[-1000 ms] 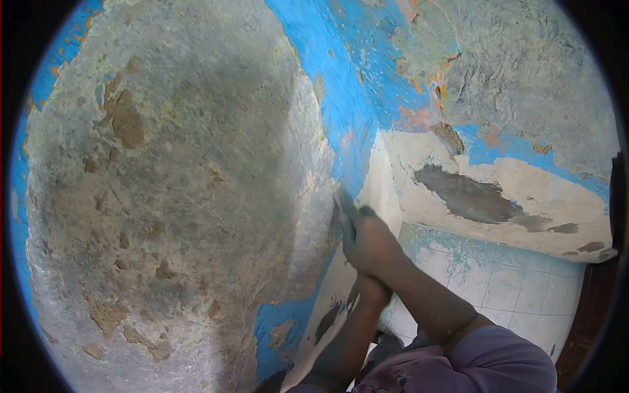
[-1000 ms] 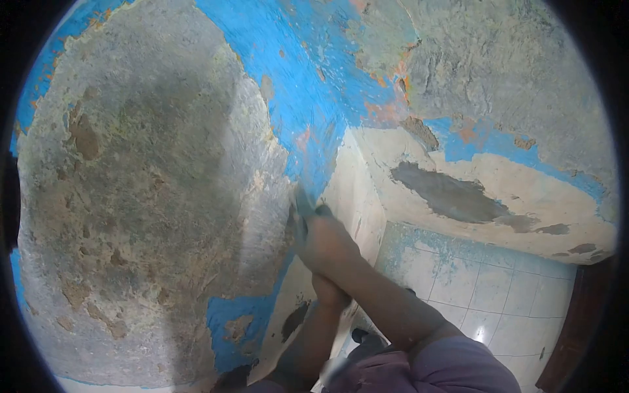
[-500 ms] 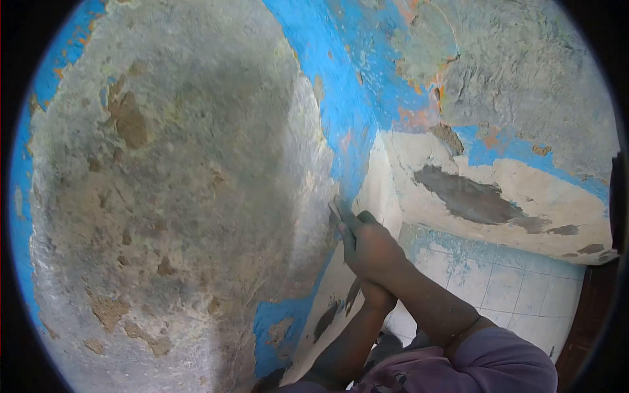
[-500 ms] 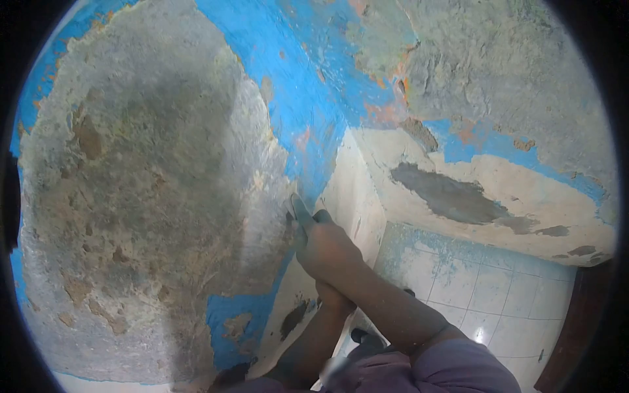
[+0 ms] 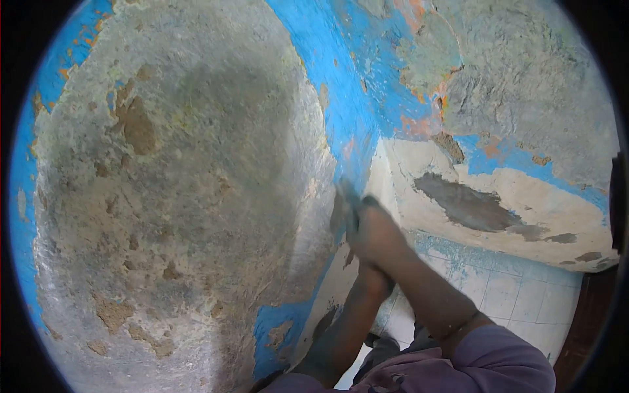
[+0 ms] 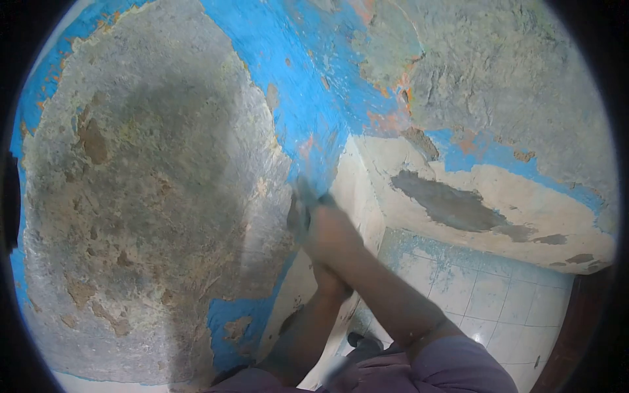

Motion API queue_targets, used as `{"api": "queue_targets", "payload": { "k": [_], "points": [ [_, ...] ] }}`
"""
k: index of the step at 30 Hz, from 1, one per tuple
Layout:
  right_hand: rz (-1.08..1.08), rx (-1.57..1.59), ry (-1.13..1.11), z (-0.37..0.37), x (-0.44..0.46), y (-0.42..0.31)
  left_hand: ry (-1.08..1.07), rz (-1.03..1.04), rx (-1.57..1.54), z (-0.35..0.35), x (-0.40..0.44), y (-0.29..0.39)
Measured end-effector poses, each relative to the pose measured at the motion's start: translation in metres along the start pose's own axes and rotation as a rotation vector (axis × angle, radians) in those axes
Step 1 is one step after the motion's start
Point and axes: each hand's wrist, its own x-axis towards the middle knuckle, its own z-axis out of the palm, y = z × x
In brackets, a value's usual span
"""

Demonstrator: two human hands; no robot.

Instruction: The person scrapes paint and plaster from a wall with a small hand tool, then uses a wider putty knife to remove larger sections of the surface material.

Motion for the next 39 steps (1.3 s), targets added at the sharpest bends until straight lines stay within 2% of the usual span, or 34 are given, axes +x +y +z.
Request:
{"api": "queue_targets", "payload": {
  "k": [2, 4, 6, 7, 9, 10, 12, 16, 18, 19, 21, 22, 24, 25, 27, 31, 33, 36, 39],
  "points": [
    [-0.002, 0.022, -0.170, 0.006, -0.016, 0.003, 0.021, 0.142, -0.303, 0.014, -0.019, 0.001],
    [-0.006, 0.049, -0.095, 0.007, -0.009, 0.000, -0.001, 0.139, -0.210, -0.006, -0.009, -0.004],
    [0.025, 0.083, -0.092, -0.002, -0.002, -0.003, -0.119, 0.207, 0.569, -0.036, 0.005, -0.016],
    [0.029, 0.081, -0.104, -0.002, -0.006, -0.001, -0.110, 0.202, 0.563, -0.038, 0.001, -0.023],
    [-0.011, 0.048, -0.153, -0.002, -0.013, 0.000, -0.080, 0.079, -0.294, -0.030, -0.007, -0.030],
    [-0.018, 0.051, -0.147, -0.002, -0.010, -0.002, -0.086, 0.085, -0.289, -0.016, -0.011, -0.017],
    [-0.011, 0.071, -0.091, 0.003, -0.009, -0.004, 0.109, 0.016, -0.242, 0.006, -0.020, 0.004],
    [-0.007, 0.119, -0.173, -0.007, -0.015, -0.001, 0.154, 0.053, -0.054, -0.008, -0.019, -0.020],
    [-0.012, 0.136, -0.185, -0.005, -0.021, 0.000, 0.156, 0.294, 0.400, -0.015, -0.020, -0.027],
    [-0.025, 0.132, -0.180, -0.002, -0.014, 0.000, 0.150, 0.307, 0.397, -0.015, -0.015, -0.019],
    [-0.013, 0.136, -0.062, 0.010, -0.004, 0.002, 0.043, 0.039, -0.024, -0.016, -0.009, 0.002],
    [-0.009, 0.136, -0.069, 0.012, -0.005, 0.003, 0.049, 0.036, -0.027, -0.005, -0.011, 0.009],
    [-0.011, 0.130, -0.087, 0.010, -0.003, 0.007, 0.199, -0.016, 0.058, 0.020, -0.017, 0.024],
    [-0.008, 0.122, -0.089, 0.009, -0.003, 0.007, 0.197, -0.020, 0.052, 0.010, -0.017, 0.023],
    [0.106, 0.279, -0.185, 0.010, -0.009, 0.005, -0.088, -0.149, -0.124, -0.018, -0.018, 0.023],
    [0.189, 0.446, -0.222, 0.019, -0.045, 0.016, -0.029, -0.198, -0.131, -0.020, -0.045, 0.030],
    [0.170, 0.579, -0.254, 0.020, -0.060, 0.014, -0.016, -0.105, 0.016, -0.021, -0.054, 0.033],
    [0.213, 0.631, -0.274, 0.015, -0.064, 0.001, -0.056, -0.051, 0.055, -0.017, -0.062, 0.041],
    [0.141, 0.487, -0.212, 0.017, -0.056, -0.008, -0.075, 0.015, 0.048, -0.015, -0.059, 0.047]
  ]
}}
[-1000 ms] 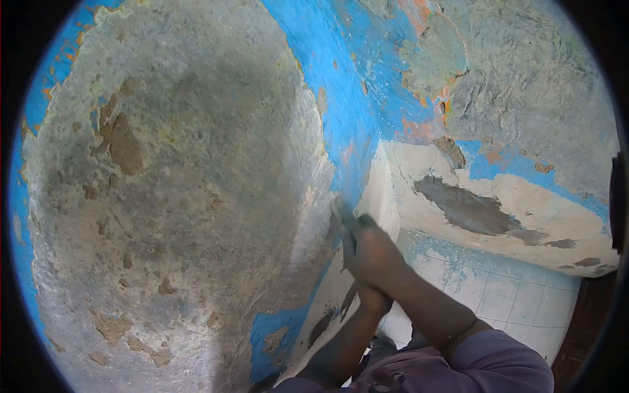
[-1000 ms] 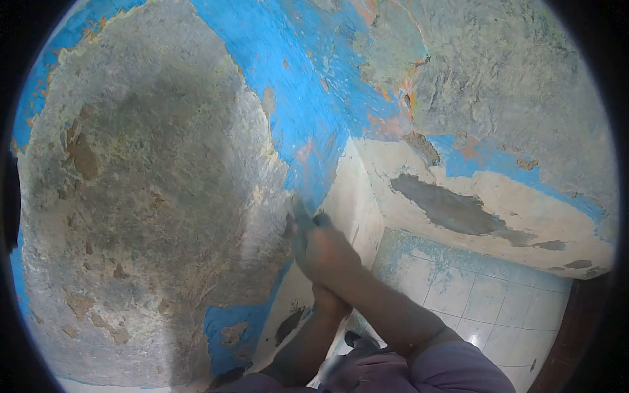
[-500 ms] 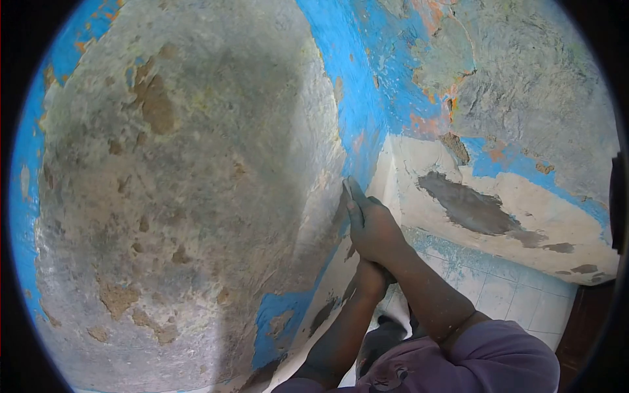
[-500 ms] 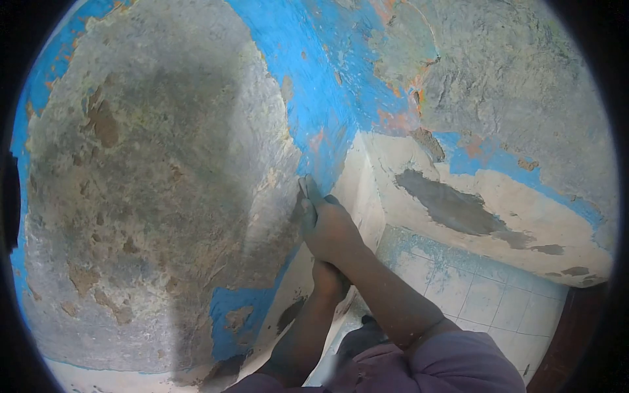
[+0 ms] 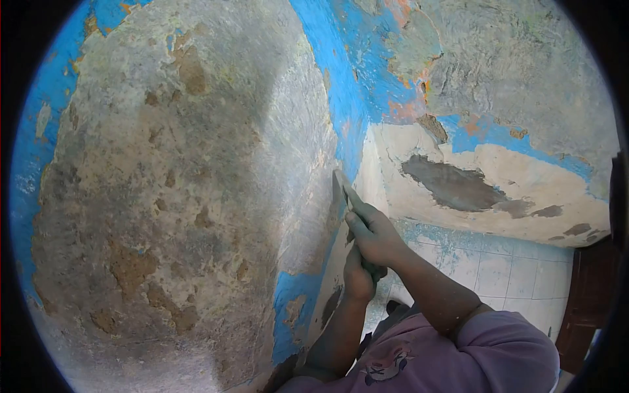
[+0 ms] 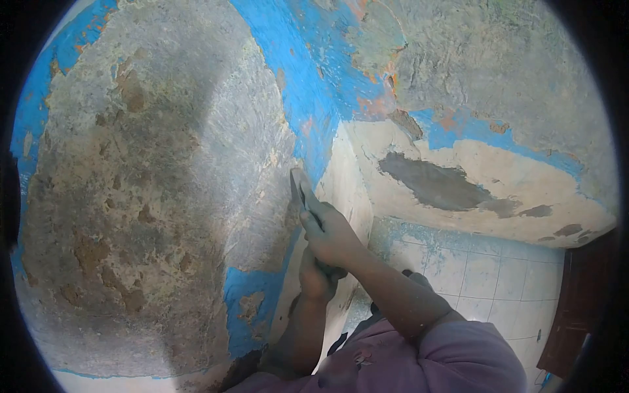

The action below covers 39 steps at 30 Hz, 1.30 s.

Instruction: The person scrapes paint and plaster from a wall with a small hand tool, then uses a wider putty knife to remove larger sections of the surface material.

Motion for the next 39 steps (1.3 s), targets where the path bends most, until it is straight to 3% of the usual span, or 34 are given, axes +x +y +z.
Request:
{"api": "queue_targets", "payload": {
  "k": [4, 6, 13, 16, 18, 22, 24, 25, 28, 32, 34, 35, 37, 39],
  "points": [
    [-0.041, 0.079, 0.083, 0.010, 0.016, -0.012, 0.050, -0.017, 0.011, -0.010, 0.009, 0.009],
    [-0.112, 0.013, 0.078, 0.008, 0.019, -0.016, -0.023, 0.094, 0.175, -0.011, 0.010, 0.010],
    [-0.088, 0.081, 0.071, -0.003, 0.032, -0.013, 0.058, 0.117, 0.253, 0.007, 0.018, 0.005],
    [-0.196, -0.007, 0.057, -0.009, 0.030, -0.013, 0.122, 0.221, 0.482, 0.025, 0.010, 0.008],
    [-0.078, 0.033, -0.042, -0.013, 0.031, -0.015, 0.117, 0.156, 0.327, 0.024, 0.012, 0.006],
    [0.144, 0.010, -0.098, -0.031, 0.041, -0.034, 0.091, 0.063, 0.322, 0.015, 0.033, -0.002],
    [0.009, -0.002, -0.088, -0.027, 0.031, -0.020, 0.131, 0.469, 0.747, 0.016, 0.024, -0.017],
    [-0.118, -0.012, -0.080, -0.023, 0.027, -0.014, 0.128, 0.480, 0.750, 0.018, 0.023, -0.015],
    [-0.075, -0.008, -0.022, -0.020, 0.039, -0.017, 0.145, 0.163, 0.391, 0.014, 0.028, -0.011],
    [-0.042, 0.014, -0.045, -0.025, 0.034, -0.019, 0.087, 0.293, 0.507, 0.012, 0.027, -0.016],
    [-0.039, -0.017, -0.077, -0.026, 0.028, -0.026, 0.116, 0.086, 0.168, 0.048, 0.002, 0.008],
    [-0.023, -0.052, -0.115, -0.026, 0.027, -0.028, 0.115, 0.091, 0.170, 0.040, 0.012, 0.006],
    [-0.046, -0.001, -0.073, -0.026, 0.038, -0.024, 0.043, 0.278, 0.565, 0.015, 0.031, -0.010],
    [-0.080, 0.045, -0.031, -0.026, 0.041, -0.019, 0.108, 0.275, 0.589, 0.017, 0.032, -0.013]
  ]
}}
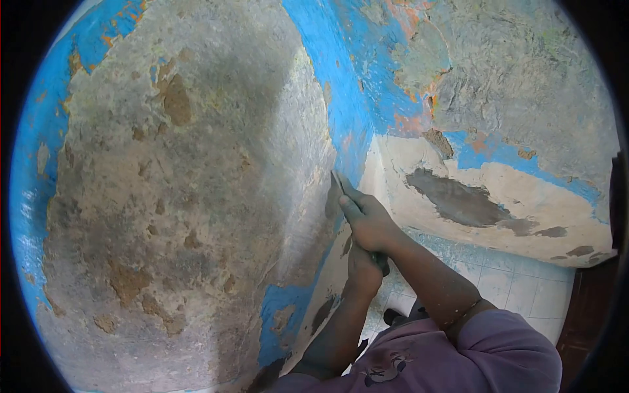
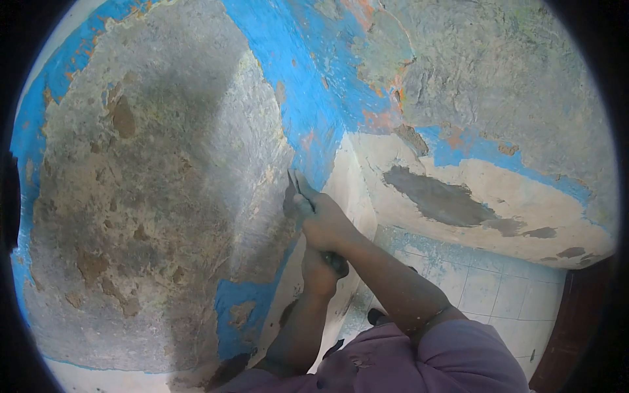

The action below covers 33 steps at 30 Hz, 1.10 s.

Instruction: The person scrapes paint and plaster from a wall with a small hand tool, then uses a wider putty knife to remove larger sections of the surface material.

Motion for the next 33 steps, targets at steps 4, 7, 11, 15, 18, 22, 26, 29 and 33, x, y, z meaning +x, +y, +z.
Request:
{"api": "queue_targets", "payload": {
  "k": [4, 7, 11, 15, 18, 22, 26, 29, 33],
  "points": [
    [0.012, -0.073, -0.066, -0.002, -0.008, -0.007, -0.010, -0.169, -0.376, 0.007, -0.019, 0.025],
    [0.069, -0.048, -0.090, -0.004, -0.003, -0.009, 0.064, 0.035, 0.092, 0.006, -0.006, -0.001],
    [0.054, -0.094, -0.111, -0.008, -0.007, -0.008, 0.160, 0.340, 0.480, 0.008, -0.010, -0.010],
    [-0.006, -0.147, -0.054, -0.004, -0.001, -0.011, 0.028, -0.060, -0.148, 0.000, 0.009, -0.006],
    [0.229, 0.000, -0.094, -0.012, 0.011, -0.020, 0.055, 0.089, 0.197, -0.006, 0.018, -0.034],
    [-0.106, -0.238, -0.051, -0.004, 0.004, 0.004, 0.012, -0.060, -0.224, 0.010, -0.008, 0.002],
    [0.144, -0.152, 0.074, -0.001, 0.018, 0.005, -0.042, -0.203, 0.000, -0.008, 0.032, -0.009],
    [0.072, -0.158, -0.042, -0.012, 0.006, 0.000, 0.069, 0.299, 0.358, 0.008, 0.007, -0.043],
    [-0.099, -0.105, 0.014, 0.000, 0.004, 0.009, 0.221, 0.198, 0.209, 0.005, 0.005, -0.052]
  ]
}}
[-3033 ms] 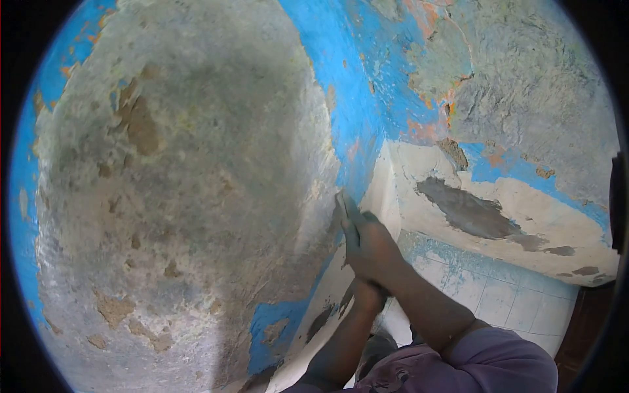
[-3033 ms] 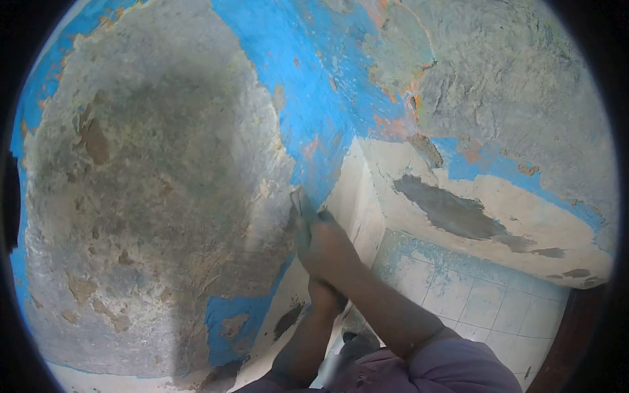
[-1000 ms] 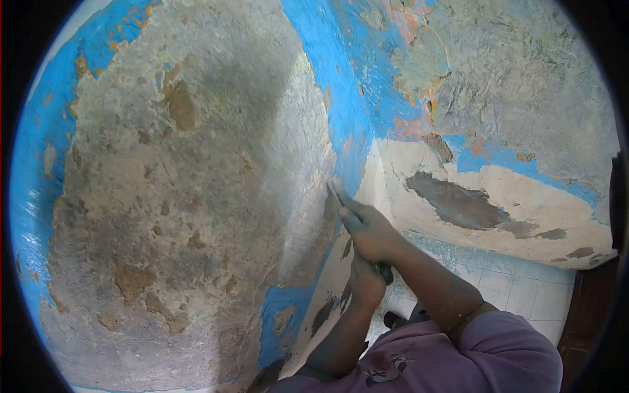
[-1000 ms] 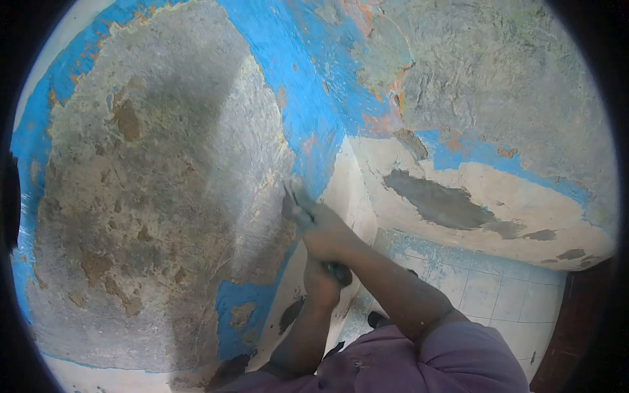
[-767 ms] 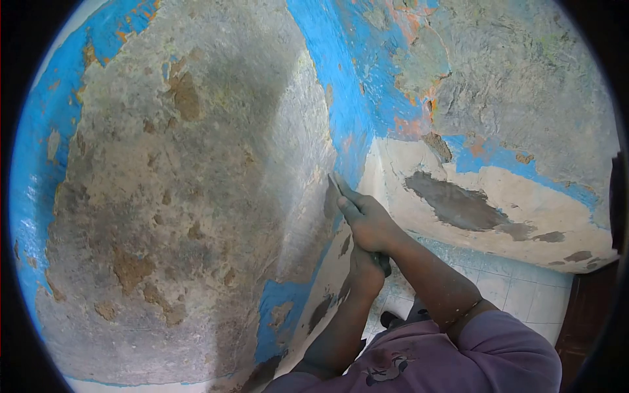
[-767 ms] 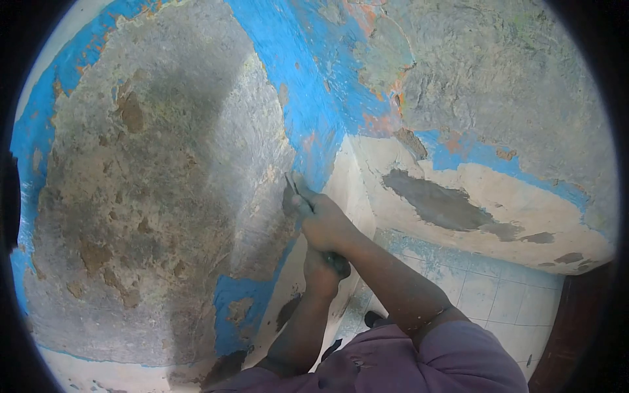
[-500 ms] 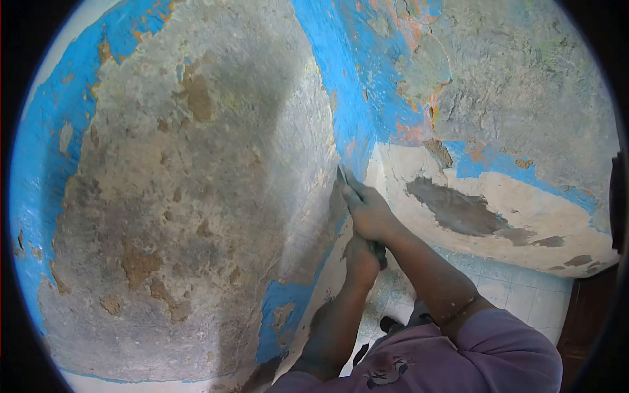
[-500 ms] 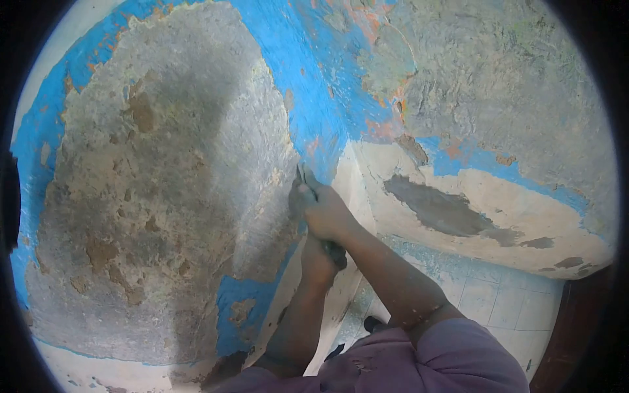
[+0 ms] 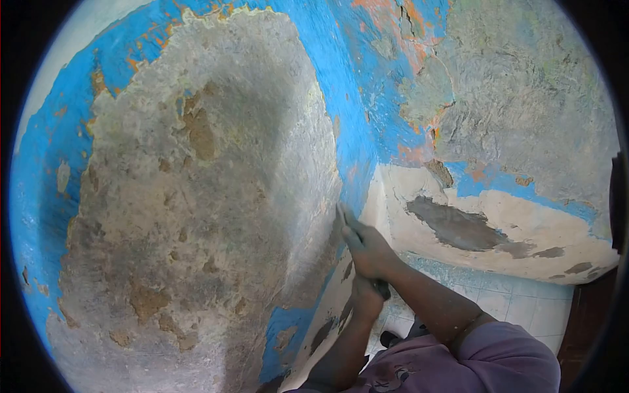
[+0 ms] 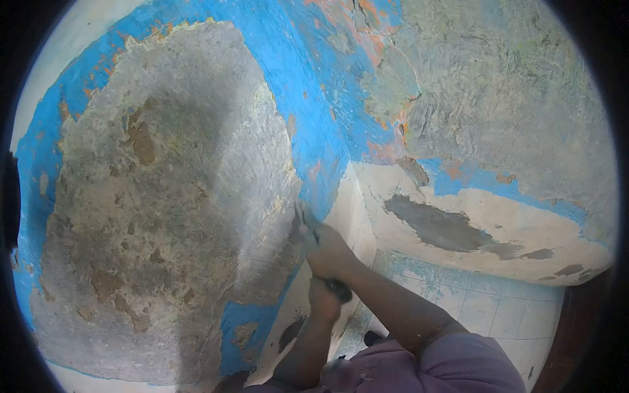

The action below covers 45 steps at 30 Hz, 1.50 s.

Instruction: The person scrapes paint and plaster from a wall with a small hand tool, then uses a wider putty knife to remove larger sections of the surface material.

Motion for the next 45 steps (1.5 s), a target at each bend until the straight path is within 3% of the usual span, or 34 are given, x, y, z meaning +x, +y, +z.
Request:
{"api": "queue_targets", "payload": {
  "k": [1, 3, 4, 5, 7, 8, 9, 11, 12, 14, 18, 20, 24, 26, 27, 30, 32, 33, 35, 39, 42, 44, 45],
  "points": [
    [0.009, -0.001, -0.005, -0.003, 0.007, -0.004, 0.002, -0.010, -0.001, -0.002, 0.004, -0.002],
    [0.249, 0.089, -0.025, -0.010, 0.018, -0.016, -0.214, -0.106, 0.083, -0.010, 0.032, 0.011],
    [0.210, 0.024, 0.002, -0.011, 0.017, -0.013, -0.300, -0.304, -0.077, -0.015, 0.030, 0.062],
    [0.206, 0.023, 0.010, -0.010, 0.010, -0.006, -0.307, -0.297, -0.077, -0.010, 0.023, 0.057],
    [-0.113, -0.125, -0.045, -0.005, -0.002, 0.000, -0.055, 0.289, 0.066, -0.002, 0.003, 0.056],
    [-0.023, -0.077, -0.071, -0.005, -0.007, -0.008, -0.101, 0.151, 0.126, -0.011, -0.006, 0.069],
    [-0.019, -0.071, -0.068, -0.004, -0.004, -0.010, -0.106, 0.149, 0.132, -0.015, 0.003, 0.071],
    [0.115, 0.080, -0.077, -0.004, 0.004, -0.012, -0.290, -0.278, 0.115, -0.020, 0.009, 0.072],
    [0.129, 0.085, -0.086, -0.005, 0.003, -0.014, -0.286, -0.295, 0.117, -0.020, 0.006, 0.054],
    [0.134, 0.115, -0.085, -0.007, 0.001, -0.018, -0.203, -0.012, 0.163, -0.015, 0.003, 0.006],
    [-0.126, -0.103, -0.007, 0.000, 0.001, -0.002, -0.040, 0.140, -0.079, -0.008, 0.003, 0.041],
    [0.144, -0.015, -0.011, -0.004, 0.009, -0.007, -0.079, 0.078, 0.212, -0.008, 0.012, 0.007],
    [0.139, 0.005, 0.005, -0.009, 0.003, -0.013, -0.244, -0.016, 0.004, -0.009, 0.014, 0.011],
    [0.130, -0.035, -0.144, -0.007, -0.009, -0.007, 0.014, 0.350, 0.200, -0.004, -0.009, 0.027],
    [0.127, -0.034, -0.141, -0.006, -0.006, -0.004, 0.012, 0.353, 0.201, -0.005, -0.006, 0.022],
    [0.132, 0.073, -0.126, -0.002, -0.004, -0.002, -0.089, 0.230, 0.299, -0.010, -0.005, 0.011],
    [0.188, 0.063, -0.107, -0.005, -0.007, -0.015, -0.336, -0.327, -0.103, -0.014, 0.000, 0.018],
    [0.188, 0.064, -0.104, -0.004, -0.011, -0.013, -0.339, -0.327, -0.101, -0.013, -0.006, 0.021],
    [0.072, -0.036, -0.019, 0.003, -0.014, -0.007, -0.011, 0.202, 0.291, -0.014, -0.016, 0.027],
    [0.156, 0.004, -0.080, 0.004, -0.007, -0.004, -0.085, 0.160, 0.339, -0.021, -0.007, 0.016],
    [0.151, 0.008, -0.068, 0.007, -0.013, -0.001, -0.160, 0.008, 0.288, -0.023, -0.011, 0.010],
    [0.112, 0.060, 0.021, 0.014, -0.016, 0.003, -0.134, -0.210, -0.090, -0.023, -0.010, -0.028],
    [0.105, 0.065, 0.022, 0.017, -0.018, 0.009, -0.133, -0.203, -0.086, -0.026, -0.010, -0.013]
  ]
}}
